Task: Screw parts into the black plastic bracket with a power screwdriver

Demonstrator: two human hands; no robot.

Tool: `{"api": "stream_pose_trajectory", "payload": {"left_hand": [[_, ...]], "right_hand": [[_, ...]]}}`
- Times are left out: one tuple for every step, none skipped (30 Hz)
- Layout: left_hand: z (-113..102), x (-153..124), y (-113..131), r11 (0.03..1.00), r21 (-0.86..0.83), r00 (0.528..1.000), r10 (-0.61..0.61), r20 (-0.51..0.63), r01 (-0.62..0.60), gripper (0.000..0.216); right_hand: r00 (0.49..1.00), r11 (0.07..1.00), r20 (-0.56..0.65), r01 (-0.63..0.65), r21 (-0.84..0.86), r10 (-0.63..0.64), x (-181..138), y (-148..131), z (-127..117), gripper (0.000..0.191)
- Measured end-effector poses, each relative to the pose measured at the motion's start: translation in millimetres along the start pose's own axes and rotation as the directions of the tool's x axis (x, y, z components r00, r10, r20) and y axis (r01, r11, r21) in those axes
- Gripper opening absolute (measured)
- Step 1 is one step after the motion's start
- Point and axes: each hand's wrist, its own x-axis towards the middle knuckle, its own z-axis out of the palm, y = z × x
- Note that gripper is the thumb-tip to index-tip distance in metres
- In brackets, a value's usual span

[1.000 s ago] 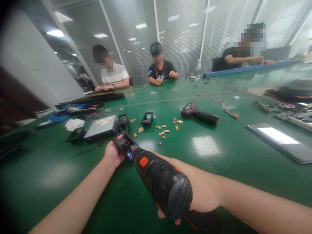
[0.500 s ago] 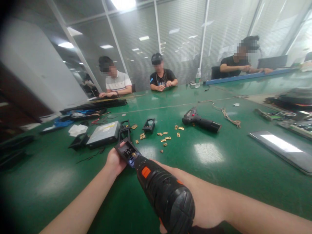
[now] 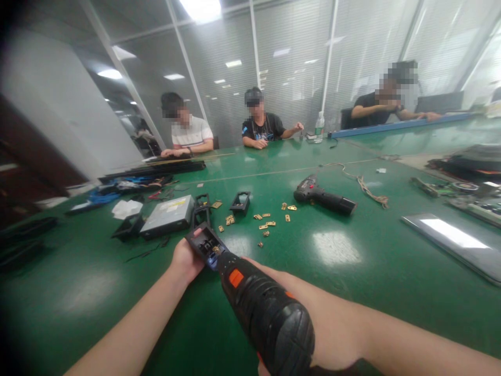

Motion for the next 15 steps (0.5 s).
{"api": "stream_pose_trajectory", "payload": {"left_hand": [[0.3, -0.2, 0.1, 1.000, 0.017, 1.000, 0.006, -0.003, -0.006, 0.017], [0.4, -0.1, 0.2, 1.000, 0.022, 1.000, 0.010, -0.003, -0.010, 0.016], [0.3, 0.4, 0.2, 1.000, 0.023, 1.000, 0.013, -0.002, -0.013, 0.016], [-0.1, 1.0, 0.2, 1.000, 0.023, 1.000, 0.016, -0.001, -0.016, 0.015], [-0.5, 1.7, 0.2, 1.000, 0.024, 1.000, 0.019, -0.002, -0.019, 0.015], [-0.9, 2.4, 0.1, 0.999, 0.023, 1.000, 0.022, -0.002, -0.022, 0.014], [-1.3, 2.9, 0.0, 0.999, 0.023, 1.000, 0.024, -0.002, -0.024, 0.014], [-1.5, 3.2, 0.0, 0.999, 0.022, 1.000, 0.025, -0.001, -0.025, 0.015], [-1.5, 3.2, -0.1, 0.999, 0.023, 1.000, 0.025, 0.000, -0.025, 0.015], [-1.4, 3.0, -0.1, 0.999, 0.023, 1.000, 0.026, 0.001, -0.026, 0.015], [-1.1, 2.6, -0.2, 0.999, 0.022, 1.000, 0.026, 0.001, -0.026, 0.016], [-0.9, 2.2, -0.2, 0.999, 0.020, 1.000, 0.026, 0.001, -0.026, 0.016], [-0.6, 1.9, -0.2, 1.000, 0.018, 1.000, 0.025, 0.000, -0.025, 0.017], [-0.4, 1.7, -0.2, 1.000, 0.017, 1.000, 0.024, -0.001, -0.024, 0.017], [-0.3, 1.6, -0.3, 1.000, 0.016, 1.000, 0.022, -0.001, -0.022, 0.017]], "right_hand": [[1.000, 1.000, -0.027, 0.001, 0.022, -0.001, -0.2, -0.2, 1.1, 0.134], [0.999, 0.999, -0.043, 0.002, 0.033, -0.001, -0.3, -1.0, 1.9, 0.134], [0.999, 0.999, -0.047, 0.003, 0.035, -0.001, -0.6, -2.1, 2.2, 0.135], [1.000, 1.000, -0.027, -0.002, 0.027, 0.003, -1.0, -3.3, 2.1, 0.137], [1.000, 1.000, -0.003, -0.017, 0.021, 0.017, -1.7, -4.0, 2.0, 0.138], [0.999, 0.999, 0.020, -0.037, 0.024, 0.036, -2.7, -3.9, 1.8, 0.139], [0.998, 0.998, 0.028, -0.056, 0.040, 0.055, -3.9, -2.9, 1.9, 0.140], [0.997, 0.995, 0.022, -0.071, 0.068, 0.070, -5.2, -0.9, 2.2, 0.142], [0.997, 0.992, 0.005, -0.078, 0.104, 0.078, -6.4, 1.7, 2.7, 0.145], [0.997, 0.987, -0.007, -0.080, 0.136, 0.081, -7.3, 4.6, 3.1, 0.150], [0.996, 0.983, -0.009, -0.081, 0.162, 0.084, -7.7, 7.2, 3.4, 0.157], [0.996, 0.980, -0.004, -0.083, 0.179, 0.085, -7.7, 9.2, 3.4, 0.163], [0.996, 0.979, 0.008, -0.089, 0.186, 0.089, -7.2, 10.3, 3.0, 0.169], [0.995, 0.979, 0.026, -0.095, 0.183, 0.092, -6.4, 10.7, 2.4, 0.172], [0.995, 0.980, 0.034, -0.094, 0.175, 0.089, -5.5, 10.5, 1.8, 0.173]]}}
